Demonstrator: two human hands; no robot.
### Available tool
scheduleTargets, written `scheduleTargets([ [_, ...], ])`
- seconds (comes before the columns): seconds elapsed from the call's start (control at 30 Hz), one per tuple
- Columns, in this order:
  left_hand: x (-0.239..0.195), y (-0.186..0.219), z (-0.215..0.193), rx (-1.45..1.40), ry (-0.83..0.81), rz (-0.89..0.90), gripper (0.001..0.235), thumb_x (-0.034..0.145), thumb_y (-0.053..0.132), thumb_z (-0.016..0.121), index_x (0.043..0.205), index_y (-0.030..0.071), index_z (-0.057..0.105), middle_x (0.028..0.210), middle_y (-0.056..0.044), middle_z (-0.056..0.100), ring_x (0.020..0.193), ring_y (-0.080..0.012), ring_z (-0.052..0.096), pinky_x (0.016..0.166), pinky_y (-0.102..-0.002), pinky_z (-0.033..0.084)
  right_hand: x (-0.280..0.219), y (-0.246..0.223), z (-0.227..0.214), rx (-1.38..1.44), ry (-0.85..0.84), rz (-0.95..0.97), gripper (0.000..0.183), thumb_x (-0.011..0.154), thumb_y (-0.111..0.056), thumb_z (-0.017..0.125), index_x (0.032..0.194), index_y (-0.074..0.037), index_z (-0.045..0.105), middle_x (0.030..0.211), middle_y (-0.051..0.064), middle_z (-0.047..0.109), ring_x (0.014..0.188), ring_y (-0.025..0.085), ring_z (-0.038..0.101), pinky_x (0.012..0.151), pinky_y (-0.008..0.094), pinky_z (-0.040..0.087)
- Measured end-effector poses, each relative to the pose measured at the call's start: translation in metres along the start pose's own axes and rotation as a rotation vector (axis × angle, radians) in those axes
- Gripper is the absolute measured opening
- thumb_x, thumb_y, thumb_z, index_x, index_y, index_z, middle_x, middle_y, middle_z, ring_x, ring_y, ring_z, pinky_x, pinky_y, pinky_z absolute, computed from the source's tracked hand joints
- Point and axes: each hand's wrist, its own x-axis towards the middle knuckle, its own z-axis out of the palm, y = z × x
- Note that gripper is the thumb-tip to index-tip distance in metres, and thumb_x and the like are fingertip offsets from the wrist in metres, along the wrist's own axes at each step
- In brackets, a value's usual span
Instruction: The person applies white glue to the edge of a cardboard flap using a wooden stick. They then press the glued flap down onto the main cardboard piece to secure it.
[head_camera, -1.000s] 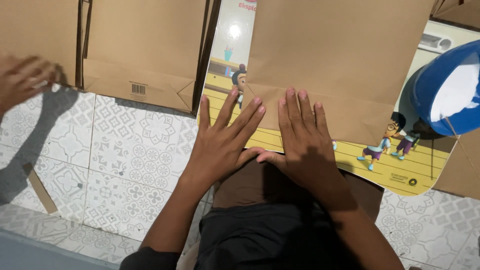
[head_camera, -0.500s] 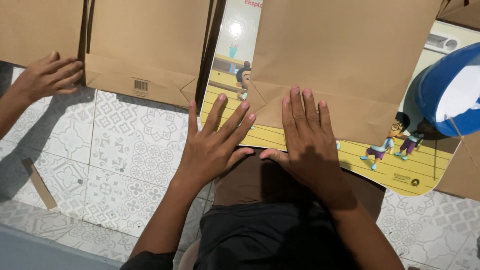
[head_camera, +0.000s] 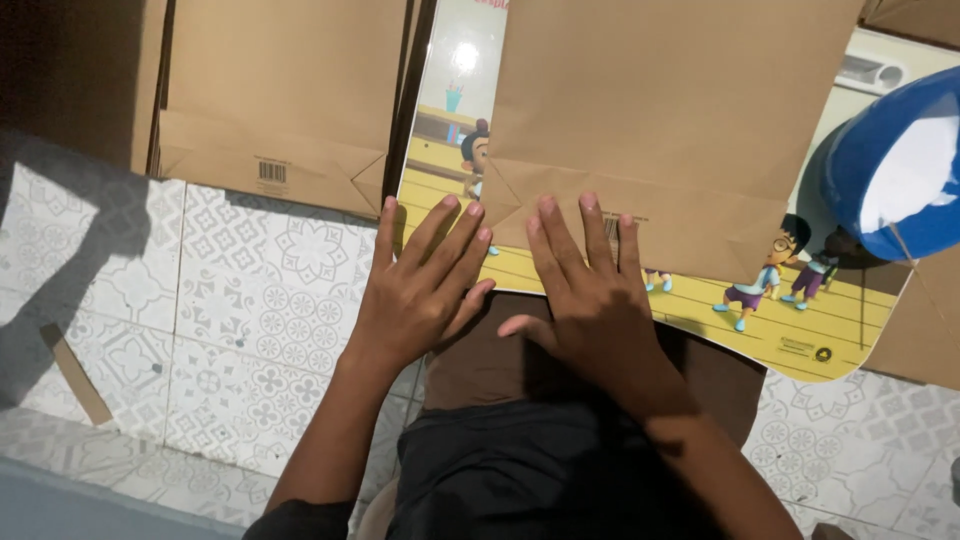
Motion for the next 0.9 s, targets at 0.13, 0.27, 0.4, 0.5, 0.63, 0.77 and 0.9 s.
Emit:
scheduleTargets([
  [0.13,0.012,0.007,0.002,-0.015,0.112,-0.019,0.022,0.102,0.017,0.073,0.118,0.003,0.075,0.139,-0.013,0.066,0.133,-0.0357,0.060,0.113,-0.065,0.039,-0.013,0.014,-0.004,-0.003,-0.105,0.140,0.107,0.094,-0.085,0.034,0.157,0.001,0.047,0.166,0.021,0.036,0.153,0.045,0.033,0.121,0.064,0.033],
  [0.27,0.036,0.021,0.008,-0.081,0.236,-0.087,0.008,0.100,0.004,0.073,0.097,-0.003,0.075,0.133,-0.019,0.068,0.126,-0.0398,0.064,0.112,-0.057,0.047,-0.014,0.020,-0.015,-0.081,-0.109,0.184,0.106,0.096,-0.081,0.027,0.155,0.004,0.049,0.163,0.024,0.042,0.151,0.045,0.038,0.121,0.060,0.034],
  [0.4,0.065,0.031,0.020,-0.141,0.252,-0.049,0.017,0.106,0.004,0.058,0.111,-0.007,0.070,0.130,-0.027,0.066,0.125,-0.0441,0.063,0.111,-0.058,0.050,-0.015,0.022,-0.004,-0.026,-0.063,0.196,0.108,0.096,-0.081,0.022,0.154,0.005,0.051,0.163,0.025,0.042,0.151,0.047,0.036,0.122,0.063,0.030],
  [0.5,0.072,0.038,0.038,-0.283,0.087,0.021,0.034,0.108,-0.001,0.045,0.139,-0.006,0.058,0.149,-0.025,0.052,0.142,-0.0430,0.052,0.122,-0.054,0.043,-0.018,0.023,-0.003,-0.050,-0.040,0.173,0.110,0.096,-0.083,0.023,0.152,0.006,0.054,0.161,0.025,0.044,0.151,0.046,0.036,0.122,0.061,0.029],
  [0.63,0.075,0.039,0.038,-0.217,-0.179,-0.028,0.051,0.113,0.028,0.051,0.157,0.004,0.041,0.163,-0.015,0.041,0.154,-0.0307,0.036,0.128,-0.048,0.028,-0.020,0.025,-0.012,-0.021,-0.079,0.207,0.111,0.096,-0.080,0.021,0.151,0.011,0.050,0.159,0.032,0.043,0.151,0.043,0.038,0.124,0.056,0.030],
  [0.77,0.076,0.043,0.038,-0.057,-0.255,-0.028,0.064,0.114,0.047,0.047,0.162,0.006,0.034,0.169,-0.010,0.031,0.158,-0.0273,0.028,0.129,-0.045,0.023,-0.036,0.035,-0.012,-0.088,-0.161,0.278,0.114,0.094,-0.083,0.025,0.155,0.010,0.045,0.162,0.032,0.040,0.152,0.045,0.036,0.123,0.059,0.030],
  [0.9,0.080,0.053,0.038,-0.073,-0.222,-0.066,0.063,0.110,0.039,0.049,0.161,0.004,0.037,0.168,-0.013,0.034,0.157,-0.0315,0.030,0.129,-0.051,0.022,-0.056,0.049,-0.014,-0.055,-0.086,0.309,0.106,0.097,-0.077,0.038,0.152,0.013,0.040,0.159,0.037,0.041,0.149,0.052,0.039,0.121,0.066,0.031],
])
